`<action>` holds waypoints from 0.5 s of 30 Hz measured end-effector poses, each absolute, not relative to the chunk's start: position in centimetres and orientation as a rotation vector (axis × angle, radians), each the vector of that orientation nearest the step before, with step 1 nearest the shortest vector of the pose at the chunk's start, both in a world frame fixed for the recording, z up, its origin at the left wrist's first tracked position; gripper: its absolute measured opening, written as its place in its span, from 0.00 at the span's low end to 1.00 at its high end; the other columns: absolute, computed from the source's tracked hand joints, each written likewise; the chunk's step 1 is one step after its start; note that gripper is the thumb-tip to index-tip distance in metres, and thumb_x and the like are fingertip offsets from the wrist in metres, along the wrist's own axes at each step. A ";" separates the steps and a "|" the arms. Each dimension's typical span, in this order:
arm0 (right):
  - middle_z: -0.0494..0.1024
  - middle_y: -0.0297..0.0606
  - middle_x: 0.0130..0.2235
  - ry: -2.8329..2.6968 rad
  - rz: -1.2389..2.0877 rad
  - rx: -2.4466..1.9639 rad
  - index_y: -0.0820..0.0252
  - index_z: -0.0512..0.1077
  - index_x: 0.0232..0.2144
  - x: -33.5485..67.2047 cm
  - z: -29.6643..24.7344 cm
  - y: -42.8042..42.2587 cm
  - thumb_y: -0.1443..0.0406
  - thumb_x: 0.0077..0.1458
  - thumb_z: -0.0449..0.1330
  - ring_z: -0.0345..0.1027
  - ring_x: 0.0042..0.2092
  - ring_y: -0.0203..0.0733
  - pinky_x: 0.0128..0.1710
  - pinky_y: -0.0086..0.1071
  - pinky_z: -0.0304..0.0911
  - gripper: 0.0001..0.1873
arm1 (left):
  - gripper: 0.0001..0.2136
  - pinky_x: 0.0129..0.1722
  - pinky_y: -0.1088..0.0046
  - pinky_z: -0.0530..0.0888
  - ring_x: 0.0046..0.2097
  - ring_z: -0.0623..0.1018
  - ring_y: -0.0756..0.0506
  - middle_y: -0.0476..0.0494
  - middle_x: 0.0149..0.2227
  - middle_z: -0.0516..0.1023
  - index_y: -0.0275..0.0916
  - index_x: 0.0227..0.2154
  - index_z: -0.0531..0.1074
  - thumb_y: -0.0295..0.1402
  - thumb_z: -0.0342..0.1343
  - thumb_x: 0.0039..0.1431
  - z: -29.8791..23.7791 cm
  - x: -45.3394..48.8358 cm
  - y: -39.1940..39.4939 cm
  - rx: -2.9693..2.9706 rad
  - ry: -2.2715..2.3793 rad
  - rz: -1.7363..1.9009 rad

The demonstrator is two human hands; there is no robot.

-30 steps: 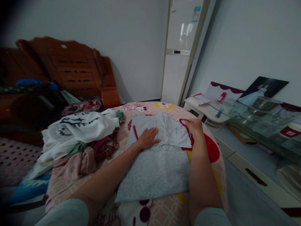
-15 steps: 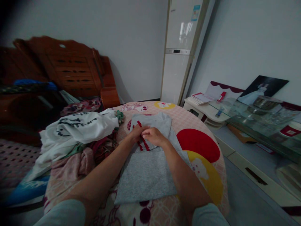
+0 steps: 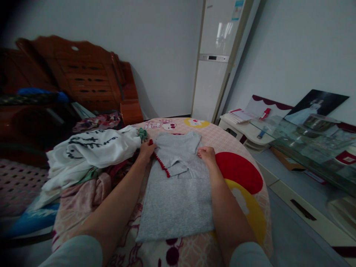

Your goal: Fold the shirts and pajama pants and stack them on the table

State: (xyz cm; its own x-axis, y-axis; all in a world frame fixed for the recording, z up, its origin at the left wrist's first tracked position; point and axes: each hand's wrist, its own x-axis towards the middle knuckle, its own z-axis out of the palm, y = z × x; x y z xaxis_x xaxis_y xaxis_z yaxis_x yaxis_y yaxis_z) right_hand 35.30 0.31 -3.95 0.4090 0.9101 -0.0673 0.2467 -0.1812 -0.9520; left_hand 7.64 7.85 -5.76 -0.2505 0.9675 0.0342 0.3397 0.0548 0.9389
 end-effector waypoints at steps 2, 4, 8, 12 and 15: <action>0.79 0.36 0.23 -1.033 0.811 -1.680 0.64 0.76 0.29 35.2 -4.1 0.4 0.72 0.49 0.55 0.74 0.26 0.36 0.28 0.25 0.71 0.10 | 0.07 0.26 0.76 0.66 0.27 0.70 0.48 0.50 0.23 0.71 0.36 0.25 0.72 0.27 0.50 0.41 -6.0 7.5 7.7 1.244 1.687 1.216; 0.79 0.37 0.25 -1.018 0.762 -1.672 0.65 0.77 0.30 35.4 -3.9 0.6 0.71 0.49 0.55 0.75 0.26 0.37 0.27 0.26 0.71 0.10 | 0.08 0.25 0.75 0.64 0.27 0.70 0.48 0.49 0.23 0.70 0.36 0.25 0.72 0.26 0.49 0.40 -5.9 7.4 7.5 1.216 1.723 1.216; 0.81 0.40 0.28 -0.947 0.623 -1.615 0.66 0.78 0.35 36.0 -3.3 1.0 0.69 0.48 0.55 0.76 0.28 0.39 0.28 0.28 0.73 0.13 | 0.09 0.27 0.74 0.65 0.30 0.72 0.46 0.47 0.25 0.72 0.36 0.26 0.73 0.26 0.50 0.40 -5.2 7.1 7.2 1.370 1.860 1.196; 0.82 0.43 0.30 -0.946 0.602 -1.658 0.68 0.77 0.39 36.3 -3.9 1.0 0.69 0.49 0.54 0.77 0.29 0.39 0.29 0.28 0.73 0.17 | 0.14 0.30 0.72 0.67 0.33 0.75 0.42 0.43 0.28 0.77 0.36 0.31 0.76 0.26 0.51 0.40 -4.9 6.2 7.4 1.519 1.898 1.059; 0.82 0.43 0.31 -0.995 0.590 -1.741 0.68 0.77 0.42 36.4 -5.2 1.0 0.69 0.50 0.53 0.77 0.30 0.40 0.29 0.28 0.73 0.19 | 0.11 0.31 0.71 0.68 0.33 0.77 0.40 0.41 0.27 0.77 0.36 0.29 0.77 0.26 0.53 0.41 -4.5 5.1 7.4 1.611 1.857 0.792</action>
State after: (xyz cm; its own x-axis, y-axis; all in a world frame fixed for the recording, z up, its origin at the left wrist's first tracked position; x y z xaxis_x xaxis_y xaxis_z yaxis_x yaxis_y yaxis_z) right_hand 36.40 1.03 -5.20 0.5414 0.8385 0.0611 0.3484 -0.1577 -0.9240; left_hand 5.10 7.42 -4.50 -0.1292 0.9912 -0.0274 0.6663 0.1072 0.7379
